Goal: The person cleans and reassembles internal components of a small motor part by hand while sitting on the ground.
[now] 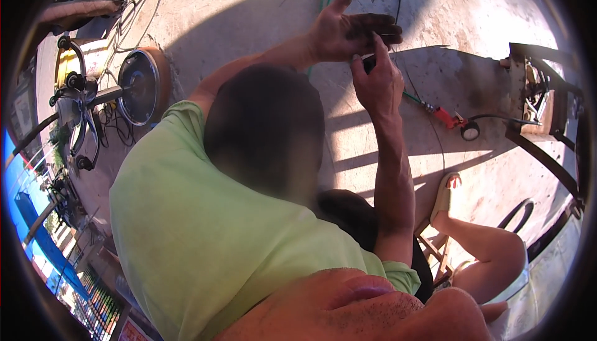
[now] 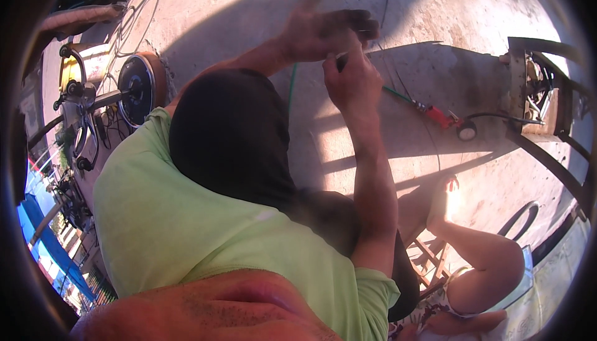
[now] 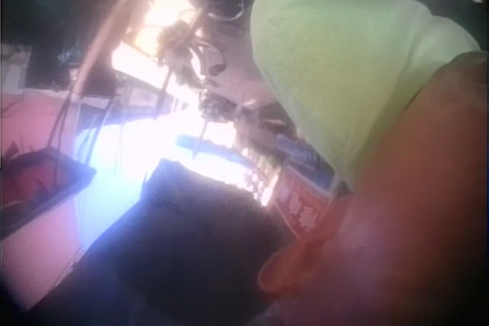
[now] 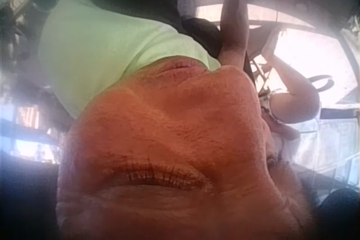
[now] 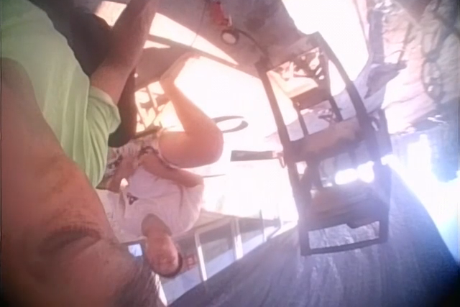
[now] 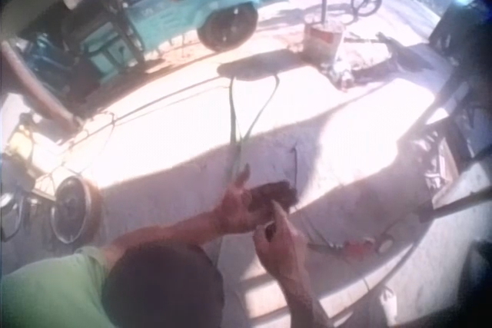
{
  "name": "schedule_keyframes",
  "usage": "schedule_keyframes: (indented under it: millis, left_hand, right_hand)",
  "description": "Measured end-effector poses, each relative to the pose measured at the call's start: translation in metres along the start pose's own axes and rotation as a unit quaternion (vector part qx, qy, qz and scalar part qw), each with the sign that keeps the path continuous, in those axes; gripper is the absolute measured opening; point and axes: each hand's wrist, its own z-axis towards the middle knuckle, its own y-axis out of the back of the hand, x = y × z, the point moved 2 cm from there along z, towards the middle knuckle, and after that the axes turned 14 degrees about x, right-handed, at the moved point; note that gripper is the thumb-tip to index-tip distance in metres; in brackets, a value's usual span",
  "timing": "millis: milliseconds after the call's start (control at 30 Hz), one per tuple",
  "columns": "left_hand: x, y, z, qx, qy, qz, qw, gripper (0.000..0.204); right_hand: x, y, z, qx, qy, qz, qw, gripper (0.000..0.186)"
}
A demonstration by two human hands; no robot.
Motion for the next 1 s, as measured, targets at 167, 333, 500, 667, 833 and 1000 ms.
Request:
schedule_keyframes:
  millis: [167, 333, 500, 667, 833, 1000]
  left_hand:
    - [0.003, 0.019, -0.003, 0.014, 0.013, -0.078, 0.997, 0.105]
    - [0.004, 0.003, -0.001, 0.015, 0.022, -0.038, 0.999, 0.107]
    - [0.008, 0.007, -0.002, 0.028, 0.032, -0.052, 0.998, 0.104]
    - [0.009, 0.014, -0.005, 0.018, 0.031, -0.054, 0.998, 0.104]
    - [0.005, 0.013, -0.004, 0.02, 0.016, -0.085, 0.996, 0.103]
    - [0.012, 0.041, -0.005, 0.179, 0.013, -0.216, 0.96, 0.096]
  right_hand:
    - [0.0, -0.005, 0.001, 0.062, 0.002, 0.067, 0.996, 0.05]
    - [0.0, -0.004, -0.001, 0.005, 0.058, 0.14, 0.988, 0.053]
    - [0.007, 0.0, 0.0, 0.033, 0.027, 0.028, 0.999, 0.06]
    - [0.011, -0.004, -0.003, 0.065, 0.04, 0.043, 0.996, 0.052]
    - [0.016, -0.004, -0.008, 0.011, 0.07, 0.165, 0.984, 0.037]
    - [0.012, -0.006, -0.003, -0.024, 0.052, 0.179, 0.982, 0.036]
